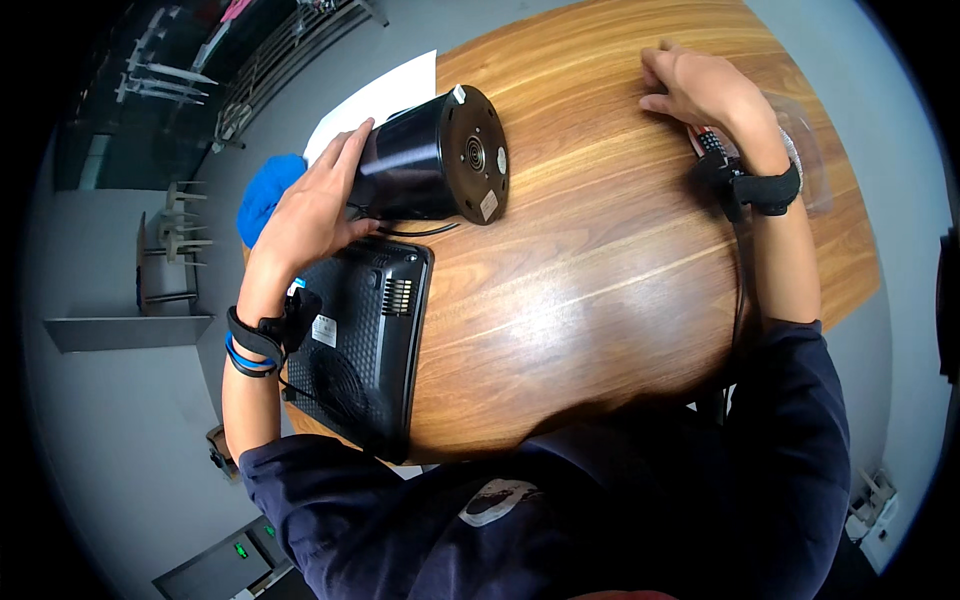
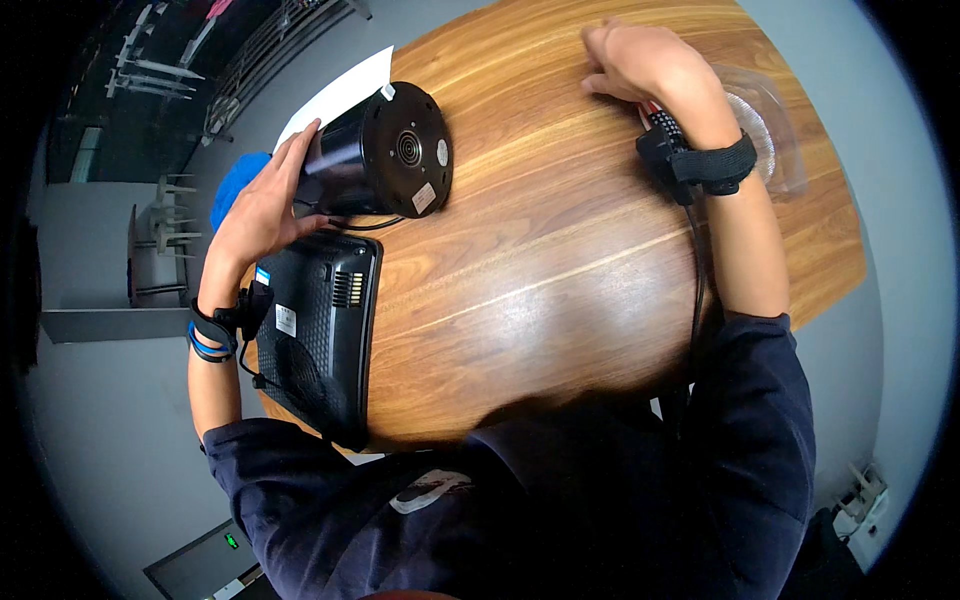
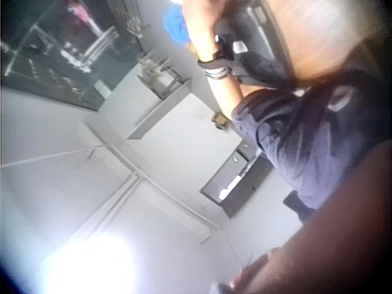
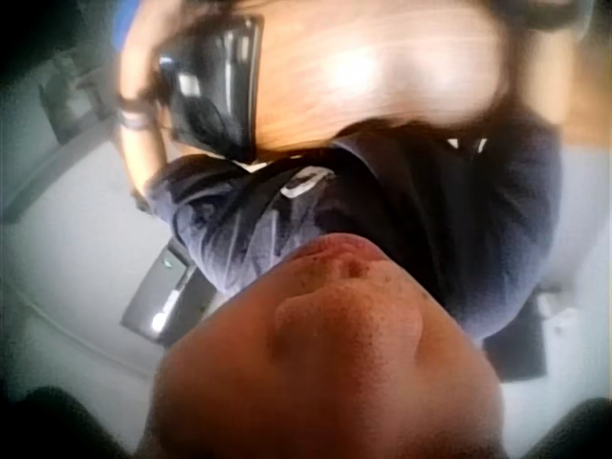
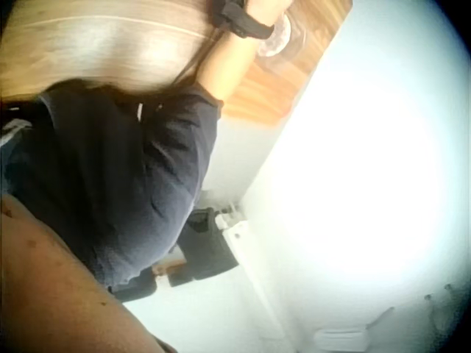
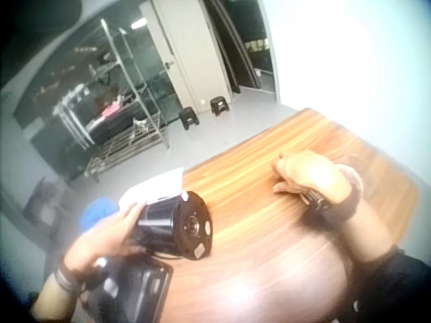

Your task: The person disassembles an induction cooktop, removes the top glass panel, and uses a screwdriver to unscrew the bottom cover. They then inspect the internal components and reassemble the cooktop, securing the bottom cover with screws.

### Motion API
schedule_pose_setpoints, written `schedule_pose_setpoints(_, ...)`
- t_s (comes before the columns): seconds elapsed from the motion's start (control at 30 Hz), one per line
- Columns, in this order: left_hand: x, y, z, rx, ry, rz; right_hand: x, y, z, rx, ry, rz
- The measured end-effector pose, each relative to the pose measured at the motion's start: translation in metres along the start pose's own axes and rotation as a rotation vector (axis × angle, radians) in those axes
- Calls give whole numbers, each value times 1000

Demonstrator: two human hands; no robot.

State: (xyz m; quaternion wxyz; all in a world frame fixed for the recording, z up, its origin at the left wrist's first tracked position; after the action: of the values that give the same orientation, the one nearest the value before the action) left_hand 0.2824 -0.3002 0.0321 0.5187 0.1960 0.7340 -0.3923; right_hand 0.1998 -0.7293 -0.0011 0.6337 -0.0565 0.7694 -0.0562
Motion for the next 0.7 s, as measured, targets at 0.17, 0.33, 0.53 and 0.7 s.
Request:
schedule_pose_setpoints(0.17,-6,-34,19,101,25,-167,15,-17,-1,142,117,-23)
schedule_pose_setpoints(0.33,-3,-57,41,194,42,-177,23,-14,-2,142,200,14)
schedule_pose_setpoints(0.53,-3,-56,41,191,51,-159,30,-3,8,35,271,115)
schedule_pose_setpoints(0.7,-2,-56,41,233,17,-190,8,27,3,-223,52,288)
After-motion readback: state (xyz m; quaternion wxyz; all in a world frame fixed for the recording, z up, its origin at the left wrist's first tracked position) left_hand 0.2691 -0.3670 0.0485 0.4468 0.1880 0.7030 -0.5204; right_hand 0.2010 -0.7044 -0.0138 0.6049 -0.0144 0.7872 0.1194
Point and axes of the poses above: each hand's wrist, its own z-axis towards the middle knuckle, its own x-axis out of the palm, y = z × x, the point moved 5 cm from there along z, towards the middle knuckle, and after that the axes turned 12 degrees about -z, right-handed, at the moved point
